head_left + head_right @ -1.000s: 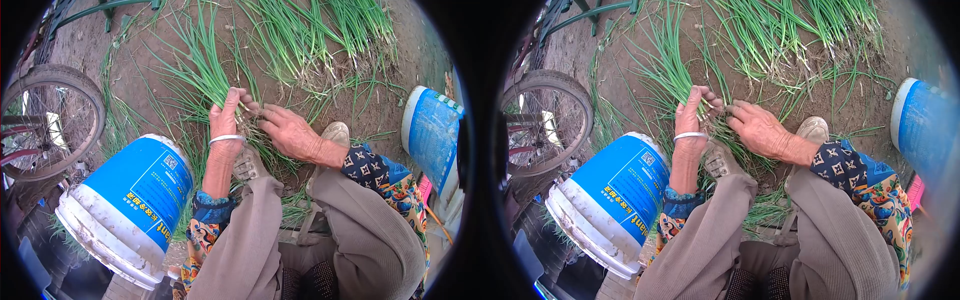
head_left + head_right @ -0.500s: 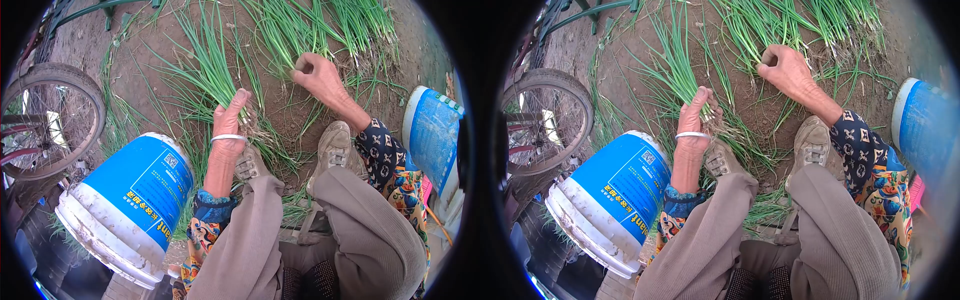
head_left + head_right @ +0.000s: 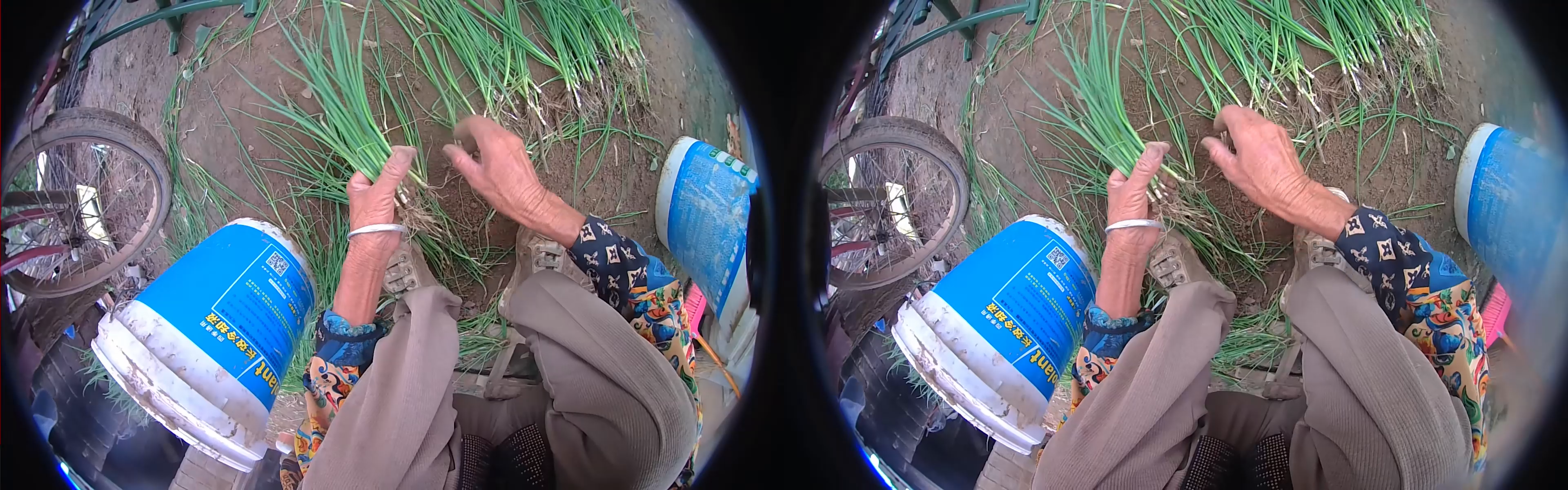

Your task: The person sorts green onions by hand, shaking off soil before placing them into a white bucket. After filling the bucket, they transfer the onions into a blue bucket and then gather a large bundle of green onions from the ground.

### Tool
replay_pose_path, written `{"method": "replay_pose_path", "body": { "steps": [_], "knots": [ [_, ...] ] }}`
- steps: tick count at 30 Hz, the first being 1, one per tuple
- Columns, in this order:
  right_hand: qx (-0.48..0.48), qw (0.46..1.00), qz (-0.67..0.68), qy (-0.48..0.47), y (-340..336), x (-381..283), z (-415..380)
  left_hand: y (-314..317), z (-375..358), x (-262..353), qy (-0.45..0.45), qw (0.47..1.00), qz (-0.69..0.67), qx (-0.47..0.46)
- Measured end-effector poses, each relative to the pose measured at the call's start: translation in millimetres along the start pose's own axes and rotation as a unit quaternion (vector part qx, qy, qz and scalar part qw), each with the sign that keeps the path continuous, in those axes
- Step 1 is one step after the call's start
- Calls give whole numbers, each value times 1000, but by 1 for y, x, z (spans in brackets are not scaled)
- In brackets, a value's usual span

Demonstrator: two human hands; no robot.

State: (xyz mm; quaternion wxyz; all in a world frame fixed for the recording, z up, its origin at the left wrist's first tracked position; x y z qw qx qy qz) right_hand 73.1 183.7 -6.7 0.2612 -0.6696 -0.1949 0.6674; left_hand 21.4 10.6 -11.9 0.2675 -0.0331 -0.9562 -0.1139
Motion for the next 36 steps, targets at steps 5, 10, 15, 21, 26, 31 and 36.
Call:
{"method": "replay_pose_path", "body": {
  "steps": [5, 10, 15, 21, 26, 31, 36],
  "knots": [
    [-85, 992, -49, 76, 1, 33, 16, -4, -3, 10, 27, 999, -20, -8],
    [-54, 951, 217, 213, -4, 41, 7, -9, 6, 5, 34, 998, -44, 10],
    [-36, 899, 356, 251, 1, 40, -2, -9, 3, 5, 0, 999, -40, 3],
    [-99, 925, 338, 143, 9, -6, -6, 9, 5, -15, -19, 1000, -1, -10],
    [0, 1000, 15, 12, -8, 12, 13, 3, -1, -5, -23, 1000, -1, -11],
    [-53, 992, -101, 62, -17, 42, 22, -2, 1, -2, -7, 1000, -13, -11],
    [-15, 986, 70, 153, -22, 35, 14, -1, 5, -8, -2, 1000, 3, -8]
  ]
}}
Point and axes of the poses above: each hand's wrist, its own z-axis towards the middle knuckle, its own y-axis out of the palm, x = y × z, the point moved 3 cm from there along z, towards the middle knuckle, and after that the axes turned 13 degrees about -y, right-handed, at the moved point
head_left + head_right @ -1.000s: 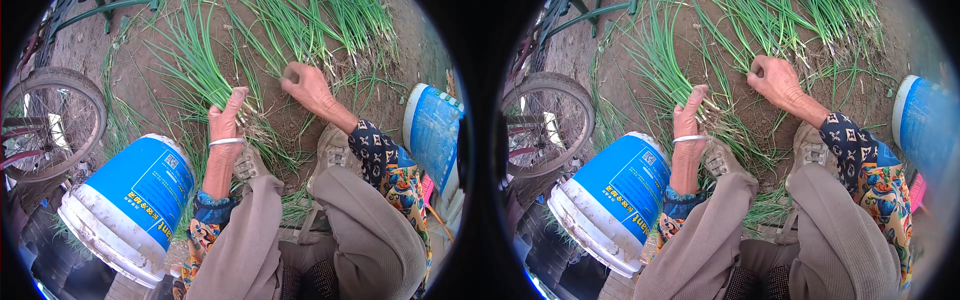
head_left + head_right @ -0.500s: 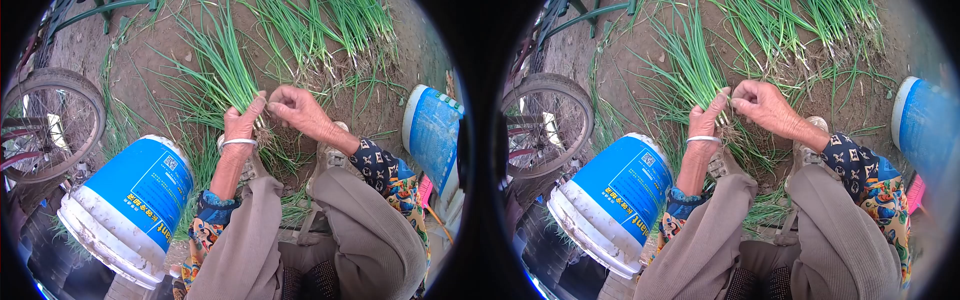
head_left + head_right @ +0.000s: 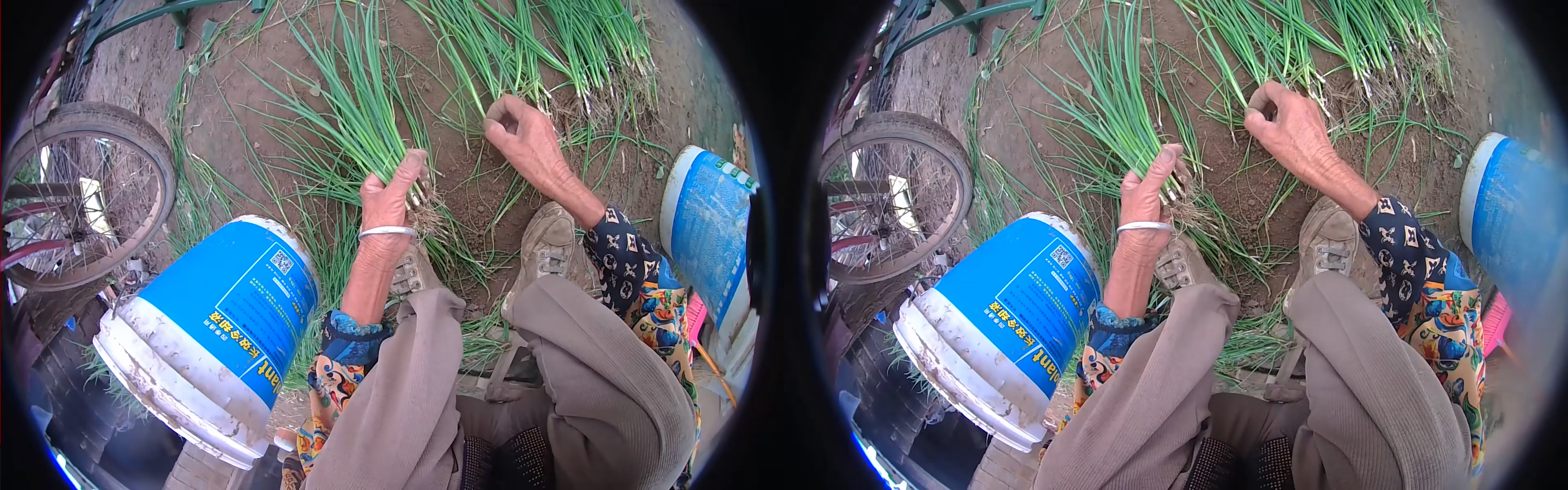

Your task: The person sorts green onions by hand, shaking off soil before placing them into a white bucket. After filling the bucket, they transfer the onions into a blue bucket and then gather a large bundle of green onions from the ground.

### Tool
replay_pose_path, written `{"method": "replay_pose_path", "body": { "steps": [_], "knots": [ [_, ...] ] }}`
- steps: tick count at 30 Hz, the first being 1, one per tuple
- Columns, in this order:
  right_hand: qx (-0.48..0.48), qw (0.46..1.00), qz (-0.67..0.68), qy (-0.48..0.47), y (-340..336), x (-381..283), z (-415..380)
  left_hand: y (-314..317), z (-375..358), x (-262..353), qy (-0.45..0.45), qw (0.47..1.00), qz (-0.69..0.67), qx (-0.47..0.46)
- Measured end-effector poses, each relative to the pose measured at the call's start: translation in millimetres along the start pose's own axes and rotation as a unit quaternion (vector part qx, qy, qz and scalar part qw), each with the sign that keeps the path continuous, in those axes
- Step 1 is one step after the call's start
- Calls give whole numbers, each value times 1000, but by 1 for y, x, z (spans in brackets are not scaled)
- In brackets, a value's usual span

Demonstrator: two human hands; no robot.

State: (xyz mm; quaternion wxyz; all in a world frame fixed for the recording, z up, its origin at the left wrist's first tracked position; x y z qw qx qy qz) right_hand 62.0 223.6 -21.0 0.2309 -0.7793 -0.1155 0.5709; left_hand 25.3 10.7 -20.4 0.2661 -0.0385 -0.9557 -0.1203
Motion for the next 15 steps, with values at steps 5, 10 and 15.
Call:
{"method": "replay_pose_path", "body": {
  "steps": [5, 10, 15],
  "knots": [
    [-52, 978, 200, -28, 29, -15, -24, 6, 2, -6, -24, 1000, 13, -6],
    [-79, 989, 115, -57, 25, -33, -24, 13, -3, -7, -36, 998, -16, -42],
    [-240, 946, 215, 32, 28, -28, -1, 22, -8, -13, -17, 987, 113, -115]
  ]
}}
Point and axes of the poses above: each hand's wrist, its own z-axis towards the middle knuckle, its own y-axis out of the palm, x = y × z, the point moved 3 cm from there along z, towards the middle knuckle, and after that the axes turned 13 degrees about -y, right-handed, at the moved point
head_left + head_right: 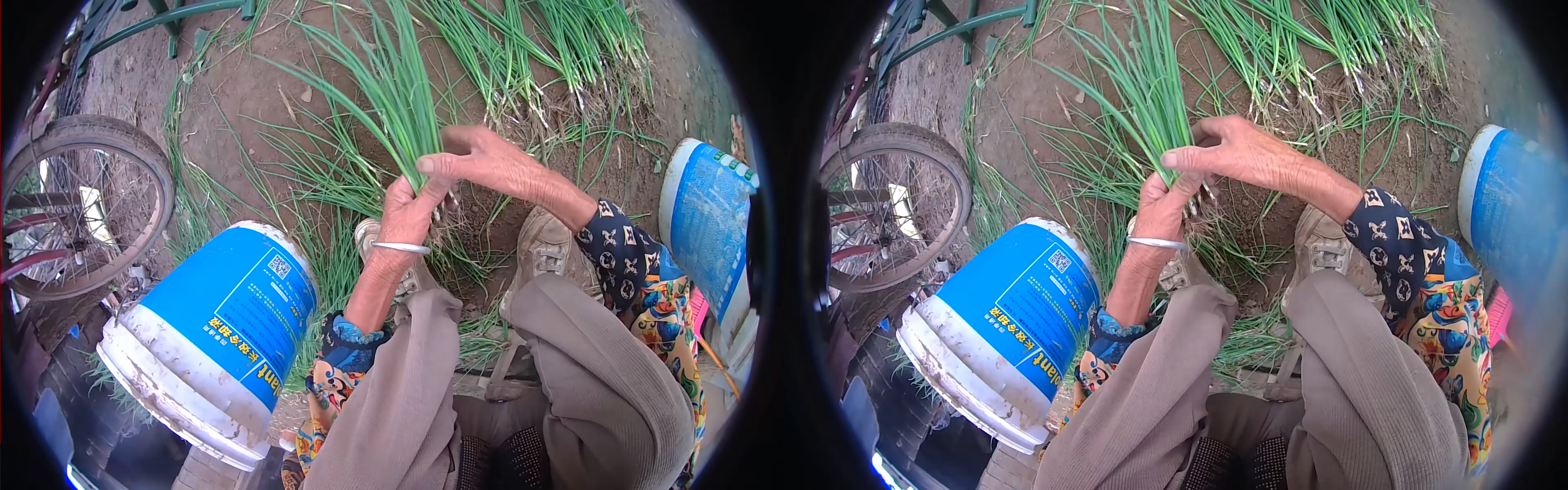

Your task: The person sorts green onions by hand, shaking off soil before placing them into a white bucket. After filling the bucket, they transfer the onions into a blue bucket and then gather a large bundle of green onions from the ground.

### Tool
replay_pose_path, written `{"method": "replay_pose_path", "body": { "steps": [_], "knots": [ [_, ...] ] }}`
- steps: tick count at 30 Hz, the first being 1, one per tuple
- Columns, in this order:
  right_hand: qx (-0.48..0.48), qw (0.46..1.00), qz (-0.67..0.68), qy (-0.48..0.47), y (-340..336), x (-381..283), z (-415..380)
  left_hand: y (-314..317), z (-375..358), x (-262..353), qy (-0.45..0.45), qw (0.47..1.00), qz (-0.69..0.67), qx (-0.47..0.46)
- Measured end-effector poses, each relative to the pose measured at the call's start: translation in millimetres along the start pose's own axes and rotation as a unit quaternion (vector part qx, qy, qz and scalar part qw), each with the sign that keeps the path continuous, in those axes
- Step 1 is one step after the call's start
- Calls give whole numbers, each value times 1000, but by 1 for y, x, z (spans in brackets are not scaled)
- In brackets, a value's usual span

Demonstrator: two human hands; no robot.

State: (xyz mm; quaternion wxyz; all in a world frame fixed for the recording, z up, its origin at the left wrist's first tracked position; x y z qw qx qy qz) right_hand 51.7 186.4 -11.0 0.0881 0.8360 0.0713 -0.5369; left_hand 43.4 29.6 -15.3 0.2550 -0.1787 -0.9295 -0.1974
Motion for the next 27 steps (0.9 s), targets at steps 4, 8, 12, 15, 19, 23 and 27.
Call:
{"method": "replay_pose_path", "body": {
  "steps": [4, 8, 12, 15, 19, 23, 27],
  "knots": [
    [-12, 975, 218, -48, 12, -18, 4, 25, -2, -8, 43, 994, 76, -73],
    [93, 918, 380, -58, -14, -33, -2, 23, -12, -12, -4, 986, 148, -81],
    [180, 919, 327, -125, -49, -44, -2, -1, -15, -43, -211, 930, 241, -181],
    [191, 916, 311, -165, -67, -39, 0, 3, -25, -46, -214, 865, 383, -243],
    [194, 946, 234, -112, -59, -36, -5, 5, -44, 23, -55, 915, 375, -136],
    [62, 992, 107, -26, -8, -37, -12, -12, -29, 55, 71, 978, 193, 36],
    [-71, 992, 80, -69, 42, -30, -17, 7, -14, 30, -10, 994, 12, -104]
  ]
}}
Point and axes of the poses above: each hand's wrist, its own z-axis towards the middle knuckle, its own y-axis out of the palm, x = y × z, the point moved 3 cm from there along z, towards the middle knuckle, and after that the axes turned 13 degrees about -y, right-handed, at the moved point
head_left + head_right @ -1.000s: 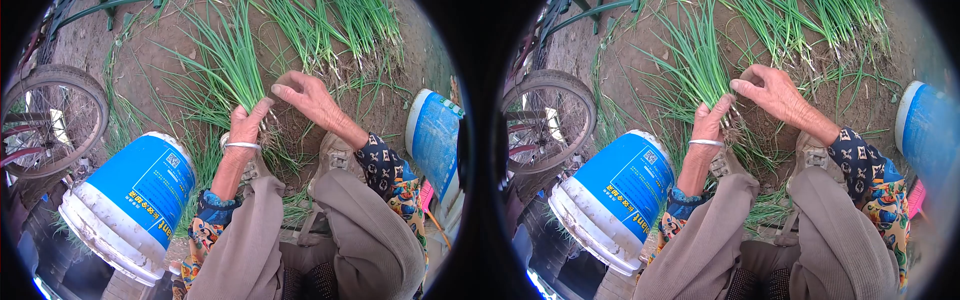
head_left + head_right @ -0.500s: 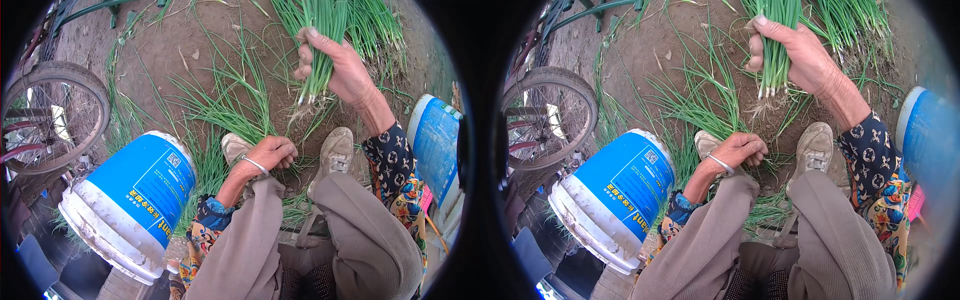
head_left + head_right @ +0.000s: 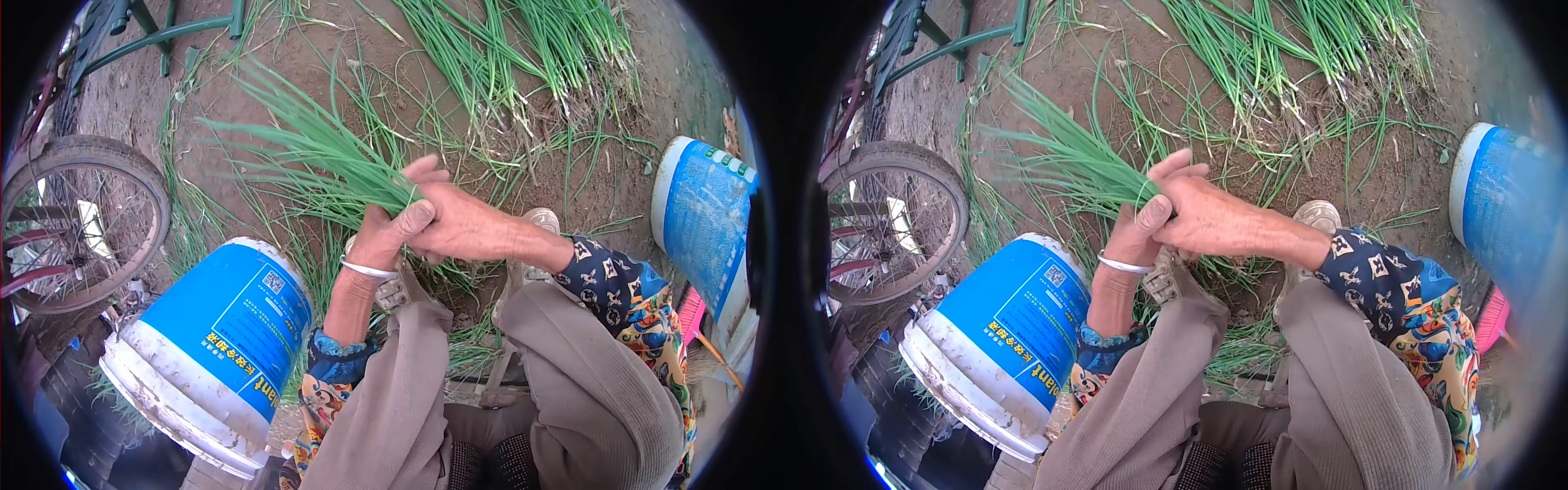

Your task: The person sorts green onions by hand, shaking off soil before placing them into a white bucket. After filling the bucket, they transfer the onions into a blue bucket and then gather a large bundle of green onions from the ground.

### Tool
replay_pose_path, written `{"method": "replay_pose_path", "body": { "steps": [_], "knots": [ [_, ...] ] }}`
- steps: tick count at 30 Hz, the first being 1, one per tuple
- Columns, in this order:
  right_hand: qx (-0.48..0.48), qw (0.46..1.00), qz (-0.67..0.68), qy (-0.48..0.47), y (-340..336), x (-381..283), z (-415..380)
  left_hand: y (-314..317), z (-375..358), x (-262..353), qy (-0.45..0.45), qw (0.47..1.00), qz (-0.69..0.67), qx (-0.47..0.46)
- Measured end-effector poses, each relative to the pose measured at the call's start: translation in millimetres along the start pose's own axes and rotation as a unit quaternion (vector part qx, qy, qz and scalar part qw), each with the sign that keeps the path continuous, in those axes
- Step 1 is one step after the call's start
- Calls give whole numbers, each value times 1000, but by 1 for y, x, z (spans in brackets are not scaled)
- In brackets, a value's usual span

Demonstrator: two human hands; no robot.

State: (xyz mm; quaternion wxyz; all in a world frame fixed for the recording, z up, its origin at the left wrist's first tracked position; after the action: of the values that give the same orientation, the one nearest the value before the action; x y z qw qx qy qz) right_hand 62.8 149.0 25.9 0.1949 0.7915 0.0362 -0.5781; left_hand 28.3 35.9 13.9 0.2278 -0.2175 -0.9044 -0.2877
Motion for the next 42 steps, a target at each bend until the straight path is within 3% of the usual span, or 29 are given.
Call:
{"method": "replay_pose_path", "body": {
  "steps": [1, 4, 5, 8, 10, 12, 15, 16, 18, 21, 22, 24, 27, 31, 34, 40, 42],
  "knots": [
    [7, 999, -8, 47, 2, -7, -3, 3, 2, -5, 30, 999, -29, -15],
    [14, 996, 5, 88, 5, 4, -7, 3, 2, -11, 18, 996, -52, 69],
    [37, 997, -5, 64, 4, 0, -12, 2, 7, -11, 71, 991, -68, 88],
    [26, 987, -153, 33, -8, 12, -12, -19, 10, 6, 94, 942, -303, 109],
    [50, 968, -246, -26, -22, 15, -14, -36, 9, 15, 104, 919, -364, 113],
    [121, 918, -375, -54, -43, 8, -15, -51, 8, 13, 108, 895, -407, 146],
    [278, 850, -448, 19, -79, 18, -14, -68, 4, 2, 107, 900, -384, 176],
    [263, 836, -479, 58, -90, 20, -14, -65, 4, -1, 97, 901, -385, 176],
    [258, 779, -571, 14, -86, 31, -13, -58, 5, -5, 73, 903, -385, 176],
    [184, 790, -575, -109, -49, 43, -14, -53, 12, -8, 68, 912, -370, 166],
    [137, 799, -578, -91, -37, 50, -16, -51, 14, -8, 66, 915, -364, 163],
    [104, 823, -533, -166, -19, 57, -19, -48, 12, -7, 73, 919, -347, 173],
    [29, 845, -503, -182, -9, 57, -22, -49, 11, -6, 76, 921, -332, 190],
    [162, 874, -426, -171, -35, 43, -19, -57, 7, -9, 68, 922, -308, 224],
    [263, 842, -431, -189, -66, 37, -7, -55, 5, -7, 69, 923, -295, 239],
    [172, 850, -469, -164, -59, 32, 2, -52, 5, -8, 54, 922, -294, 247],
    [146, 855, -486, -111, -51, 36, 3, -51, 5, -8, 54, 921, -291, 252]
  ]
}}
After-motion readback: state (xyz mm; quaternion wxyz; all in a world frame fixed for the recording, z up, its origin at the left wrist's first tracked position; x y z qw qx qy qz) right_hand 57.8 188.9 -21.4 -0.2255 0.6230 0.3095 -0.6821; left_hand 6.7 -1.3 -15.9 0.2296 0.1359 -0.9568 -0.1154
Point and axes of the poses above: each hand's wrist, its own z-axis towards the middle knuckle, its own y-axis out of the palm, x = y × z, the point moved 3 cm from there along z, towards the middle knuckle, and after that the axes turned 13 degrees about -y, right-handed, at the moved point
